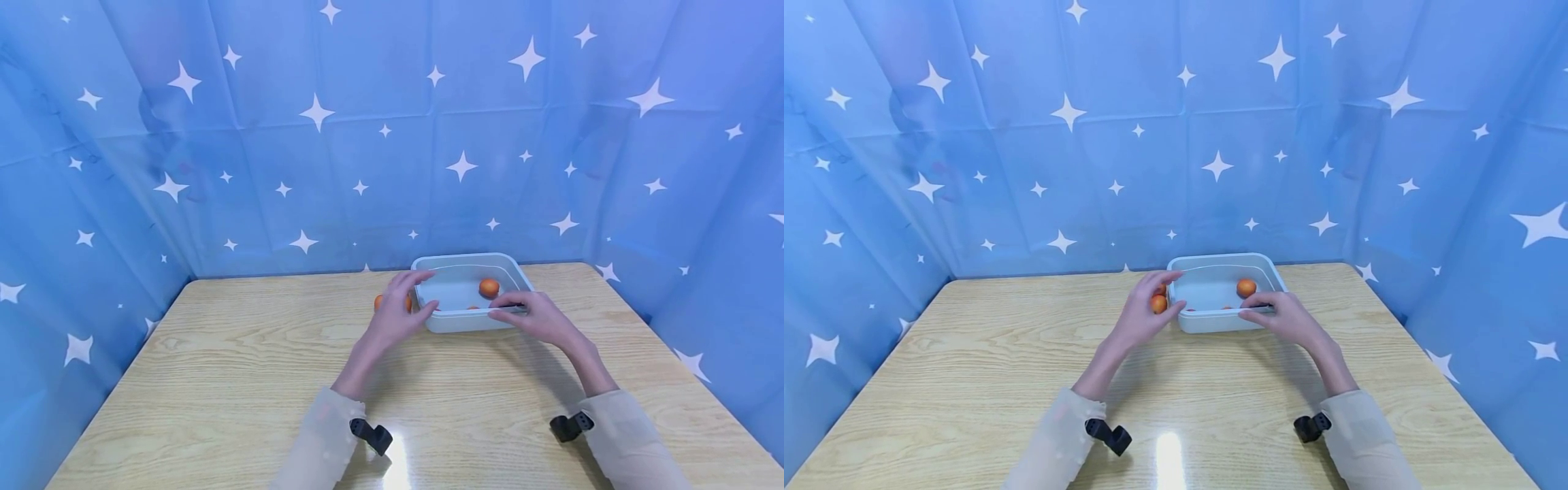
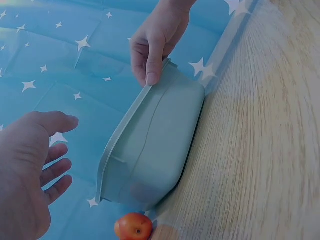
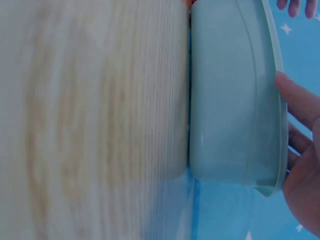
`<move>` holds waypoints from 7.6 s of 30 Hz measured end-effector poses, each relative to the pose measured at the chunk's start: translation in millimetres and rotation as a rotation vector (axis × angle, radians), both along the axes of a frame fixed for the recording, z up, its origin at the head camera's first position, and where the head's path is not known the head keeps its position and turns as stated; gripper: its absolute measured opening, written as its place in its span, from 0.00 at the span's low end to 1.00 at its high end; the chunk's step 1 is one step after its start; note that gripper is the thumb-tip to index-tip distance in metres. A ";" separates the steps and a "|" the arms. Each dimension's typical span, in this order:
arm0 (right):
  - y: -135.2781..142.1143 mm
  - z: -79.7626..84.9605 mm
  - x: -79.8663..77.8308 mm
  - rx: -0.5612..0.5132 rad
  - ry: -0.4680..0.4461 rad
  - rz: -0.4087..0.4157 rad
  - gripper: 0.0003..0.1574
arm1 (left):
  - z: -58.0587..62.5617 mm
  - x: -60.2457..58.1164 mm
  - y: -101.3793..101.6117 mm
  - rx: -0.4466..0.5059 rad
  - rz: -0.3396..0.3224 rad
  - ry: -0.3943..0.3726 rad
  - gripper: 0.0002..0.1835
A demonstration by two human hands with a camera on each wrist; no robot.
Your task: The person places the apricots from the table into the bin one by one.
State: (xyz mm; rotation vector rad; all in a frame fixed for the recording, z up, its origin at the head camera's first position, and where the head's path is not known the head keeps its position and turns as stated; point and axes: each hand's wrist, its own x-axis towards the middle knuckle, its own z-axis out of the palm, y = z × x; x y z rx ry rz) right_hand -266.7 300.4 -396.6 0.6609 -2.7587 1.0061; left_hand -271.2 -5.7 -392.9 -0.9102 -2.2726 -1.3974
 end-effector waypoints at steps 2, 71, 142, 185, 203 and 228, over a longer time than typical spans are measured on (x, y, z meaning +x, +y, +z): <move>-0.1 -0.2 -0.1 -0.003 -0.003 0.000 0.09 | -0.4 -0.6 -2.5 -0.010 0.007 0.003 0.27; -0.4 0.7 0.6 -0.007 -0.007 0.005 0.10 | -61.6 -42.0 -63.2 -0.057 0.161 -0.382 0.35; -2.4 3.9 5.1 -0.019 -0.013 -0.003 0.10 | -35.1 -33.8 -58.3 0.084 0.229 -0.274 0.21; -1.1 0.9 1.0 -0.016 -0.007 0.003 0.09 | 8.1 -12.9 19.2 0.137 0.076 -0.115 0.21; -2.0 -0.9 -1.6 -0.007 0.008 0.007 0.10 | -1.1 -11.7 47.3 0.041 0.027 -0.147 0.23; -3.4 1.0 1.8 -0.015 0.015 0.004 0.09 | -4.4 -3.8 45.9 -0.029 0.031 -0.034 0.25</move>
